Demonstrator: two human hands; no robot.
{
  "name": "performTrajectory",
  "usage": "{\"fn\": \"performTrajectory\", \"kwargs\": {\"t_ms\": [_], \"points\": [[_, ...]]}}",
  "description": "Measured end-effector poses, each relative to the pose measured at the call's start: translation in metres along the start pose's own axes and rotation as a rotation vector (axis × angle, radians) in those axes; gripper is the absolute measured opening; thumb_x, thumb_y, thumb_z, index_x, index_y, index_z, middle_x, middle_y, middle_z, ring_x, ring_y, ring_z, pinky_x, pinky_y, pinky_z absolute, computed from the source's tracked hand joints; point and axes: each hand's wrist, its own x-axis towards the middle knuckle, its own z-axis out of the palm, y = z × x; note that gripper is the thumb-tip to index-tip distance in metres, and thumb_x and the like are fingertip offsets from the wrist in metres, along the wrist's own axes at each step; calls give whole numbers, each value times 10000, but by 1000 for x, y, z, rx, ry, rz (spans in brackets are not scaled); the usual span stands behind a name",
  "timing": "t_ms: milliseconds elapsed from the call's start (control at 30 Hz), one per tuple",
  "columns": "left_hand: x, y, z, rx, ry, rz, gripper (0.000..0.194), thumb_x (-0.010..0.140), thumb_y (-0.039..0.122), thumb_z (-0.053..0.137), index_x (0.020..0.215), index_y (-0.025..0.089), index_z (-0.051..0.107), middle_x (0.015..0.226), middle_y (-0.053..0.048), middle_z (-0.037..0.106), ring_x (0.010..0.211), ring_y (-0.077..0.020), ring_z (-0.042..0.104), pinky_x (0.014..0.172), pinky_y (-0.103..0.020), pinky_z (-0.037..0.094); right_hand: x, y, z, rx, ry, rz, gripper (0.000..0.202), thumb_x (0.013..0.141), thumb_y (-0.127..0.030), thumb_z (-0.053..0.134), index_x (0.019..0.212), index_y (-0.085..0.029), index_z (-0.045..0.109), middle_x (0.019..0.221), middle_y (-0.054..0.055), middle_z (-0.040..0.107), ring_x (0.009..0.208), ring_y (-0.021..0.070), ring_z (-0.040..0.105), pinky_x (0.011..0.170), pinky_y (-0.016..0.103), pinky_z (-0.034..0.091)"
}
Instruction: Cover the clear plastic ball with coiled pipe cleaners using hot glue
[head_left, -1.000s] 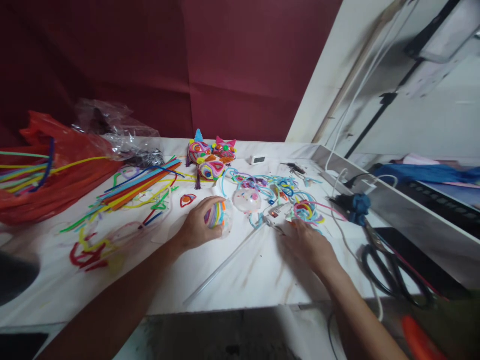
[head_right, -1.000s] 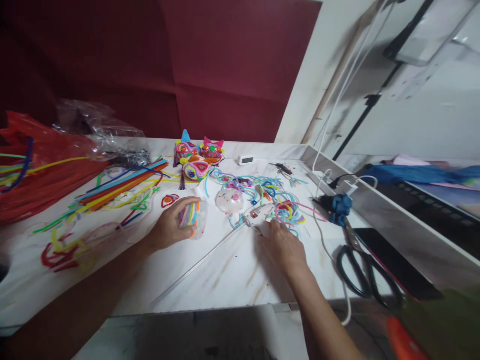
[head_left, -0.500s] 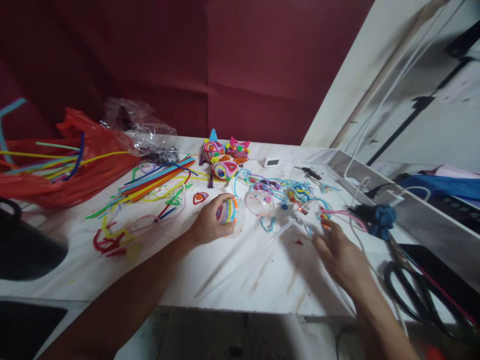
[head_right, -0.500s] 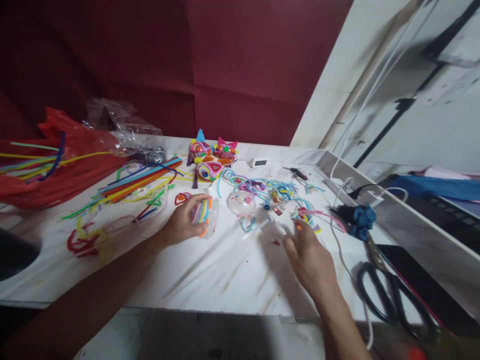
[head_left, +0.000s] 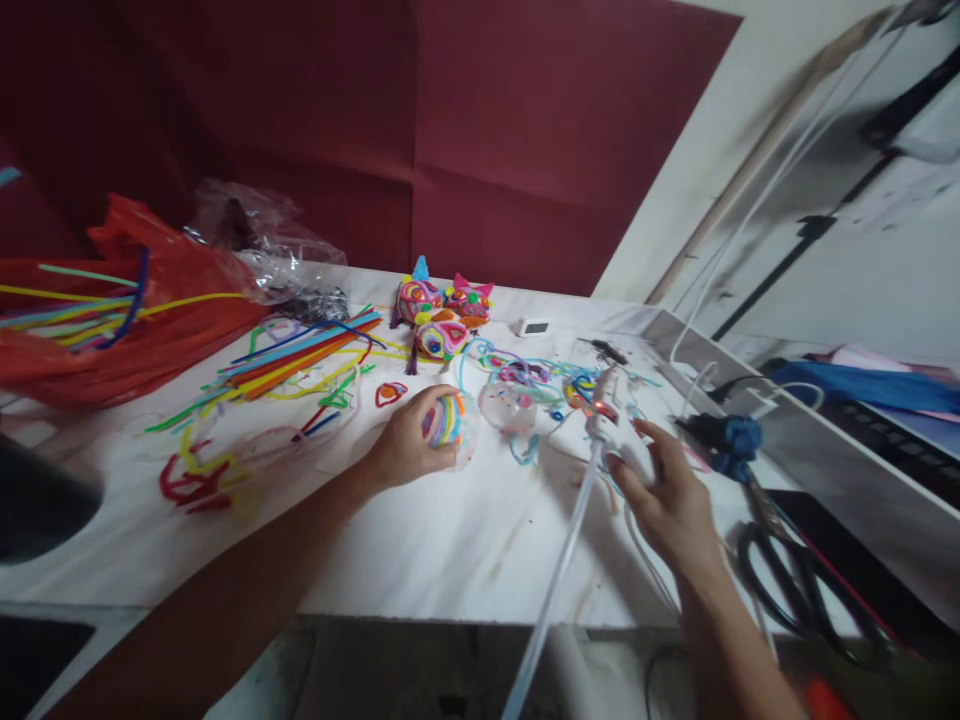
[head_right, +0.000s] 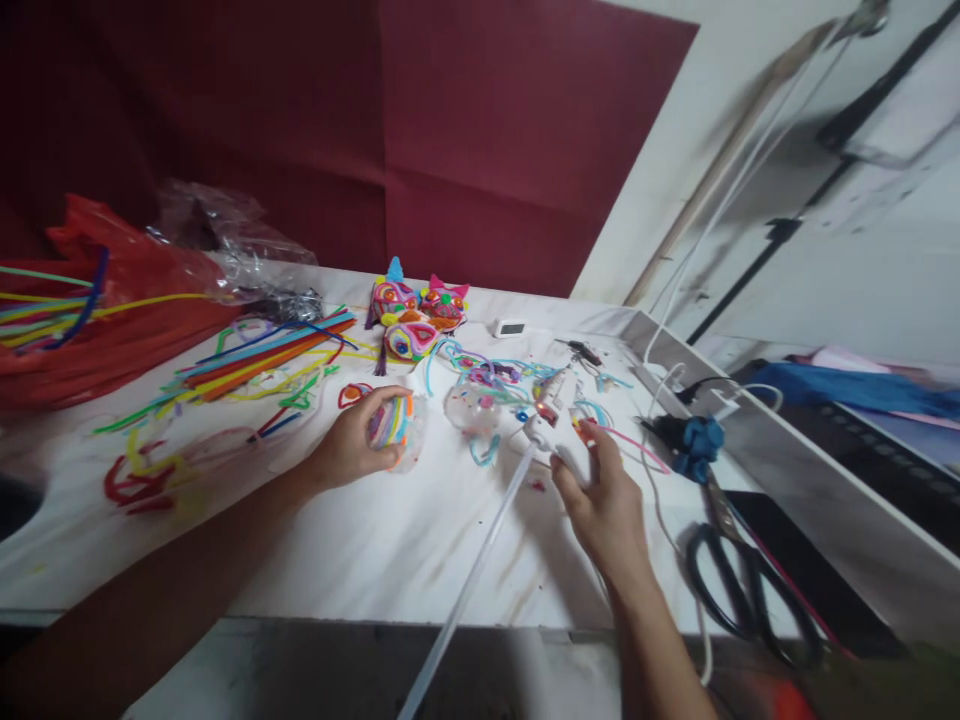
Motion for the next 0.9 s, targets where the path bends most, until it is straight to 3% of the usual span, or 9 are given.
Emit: {"fn": "performTrajectory", "kwargs": {"t_ms": [67, 133, 267, 433, 533, 733, 900], "points": [[1, -2, -1, 4, 7, 2, 667, 675, 271, 726, 1337, 242, 646, 1435, -96, 752, 1349, -366, 695, 1204, -459, 550, 11, -1, 7, 93, -19, 60, 738, 702, -627, 765, 1291, -188, 701, 1285, 182, 743, 1186, 387, 657, 942, 491, 546], [2, -6, 0, 8, 20, 8, 666, 683, 275, 730, 1343, 241, 646, 1435, -97, 752, 1337, -359, 702, 1195, -455, 554, 21, -3, 12, 168, -35, 120, 717, 664, -585, 792, 1260, -194, 718, 1204, 161, 760, 1136, 376, 663, 909, 484, 542], [3, -18, 5, 25, 95, 37, 675, 692, 281, 729, 1360, 227, 653, 1425, -93, 756, 1316, -343, 715, 1183, -458, 561, 39, -7, 13, 275, -58, 169, 633, 616, -572, 803, 1116, -191, 724, 905, 69, 730, 796, 264, 648, 653, 372, 506], [4, -26, 11, 48, 140, 38, 692, 670, 251, 736, 1357, 248, 660, 1399, -66, 775, 1289, -322, 731, 1155, -434, 581, 52, -12, 6, 442, -129, 258, 434, 605, -524, 848, 802, -241, 584, 558, -88, 453, 474, 105, 376, 454, 254, 287], [4, -21, 7, 46, 140, 40, 668, 672, 241, 730, 1336, 248, 662, 1383, -69, 784, 1266, -326, 742, 1141, -442, 593, 57, -17, -2, 544, -182, 290, 478, 579, -514, 858, 719, -254, 483, 558, -103, 406, 458, 69, 327, 446, 232, 247], [2, -7, 0, 33, 89, 65, 615, 692, 280, 691, 1304, 233, 660, 1377, -100, 778, 1301, -340, 736, 1157, -463, 599, 52, -28, -24, 645, -313, 348, 467, 599, -483, 879, 773, -233, 525, 628, -80, 465, 487, 66, 367, 460, 216, 265], [1, -9, 7, 10, 107, 52, 633, 683, 293, 664, 1314, 245, 649, 1351, -67, 785, 1257, -319, 749, 1124, -439, 615, 37, -38, -35, 651, -438, 369, 517, 666, -538, 885, 739, -258, 456, 530, -82, 428, 483, 88, 366, 460, 217, 247]]}}
